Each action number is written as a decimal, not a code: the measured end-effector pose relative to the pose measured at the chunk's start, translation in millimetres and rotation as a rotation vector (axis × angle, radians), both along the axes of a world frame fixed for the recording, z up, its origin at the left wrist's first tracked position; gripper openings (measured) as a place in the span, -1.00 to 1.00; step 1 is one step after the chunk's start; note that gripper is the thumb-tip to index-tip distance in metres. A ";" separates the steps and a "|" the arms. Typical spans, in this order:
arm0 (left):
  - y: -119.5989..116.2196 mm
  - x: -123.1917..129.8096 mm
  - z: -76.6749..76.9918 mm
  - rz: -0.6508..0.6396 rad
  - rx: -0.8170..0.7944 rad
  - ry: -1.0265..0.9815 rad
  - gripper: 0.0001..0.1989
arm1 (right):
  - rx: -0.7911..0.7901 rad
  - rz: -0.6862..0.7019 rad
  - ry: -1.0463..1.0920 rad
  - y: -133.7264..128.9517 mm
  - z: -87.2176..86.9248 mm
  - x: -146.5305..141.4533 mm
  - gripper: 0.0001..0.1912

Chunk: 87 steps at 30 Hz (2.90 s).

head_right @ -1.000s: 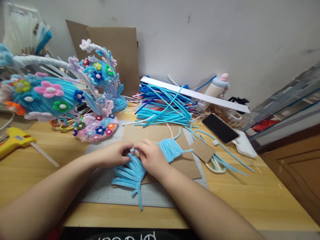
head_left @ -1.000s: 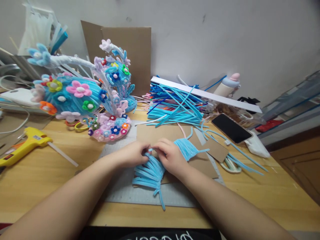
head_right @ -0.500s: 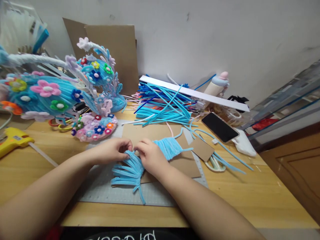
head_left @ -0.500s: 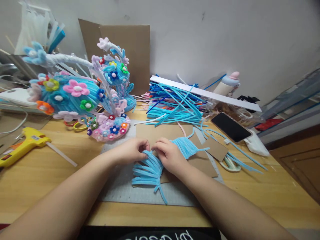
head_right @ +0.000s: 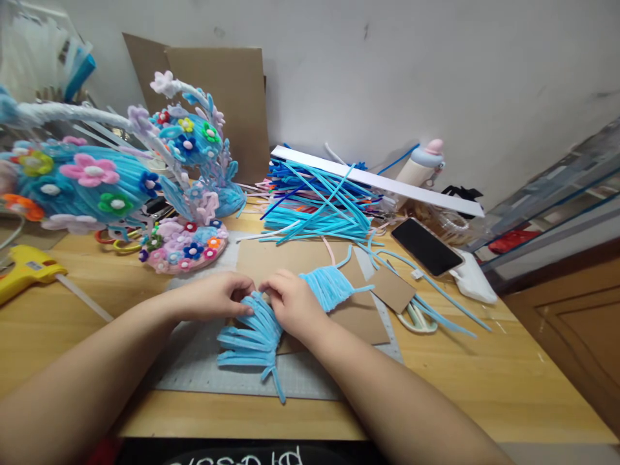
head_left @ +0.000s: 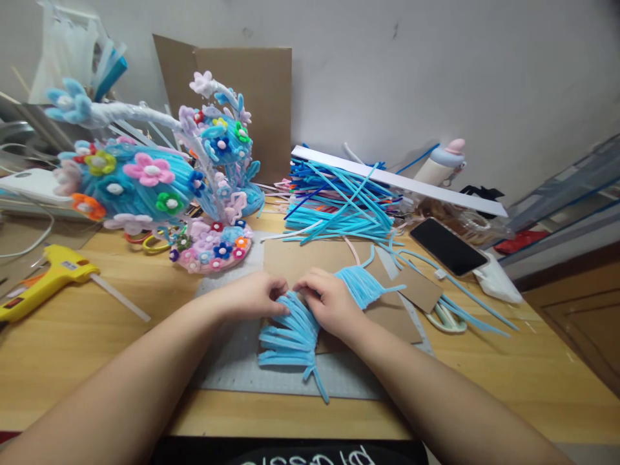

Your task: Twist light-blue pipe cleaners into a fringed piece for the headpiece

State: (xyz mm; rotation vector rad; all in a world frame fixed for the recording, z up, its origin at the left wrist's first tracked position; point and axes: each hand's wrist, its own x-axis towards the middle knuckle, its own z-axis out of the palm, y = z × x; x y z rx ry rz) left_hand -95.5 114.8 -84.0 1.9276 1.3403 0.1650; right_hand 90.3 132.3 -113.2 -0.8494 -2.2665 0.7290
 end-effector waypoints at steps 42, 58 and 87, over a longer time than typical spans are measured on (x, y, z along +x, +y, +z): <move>1.8 -2.6 -4.9 0.044 0.019 -0.170 -0.83 | 0.091 0.036 -0.219 -3.2 0.2 -1.8 -0.87; 2.8 -4.2 -0.8 0.042 -0.013 -0.231 -0.88 | 0.041 0.003 -0.103 -2.7 3.7 -1.1 -0.91; -4.1 7.4 -1.9 0.007 0.091 0.127 -0.74 | 0.096 -0.056 -0.236 -5.3 1.2 -1.7 -0.90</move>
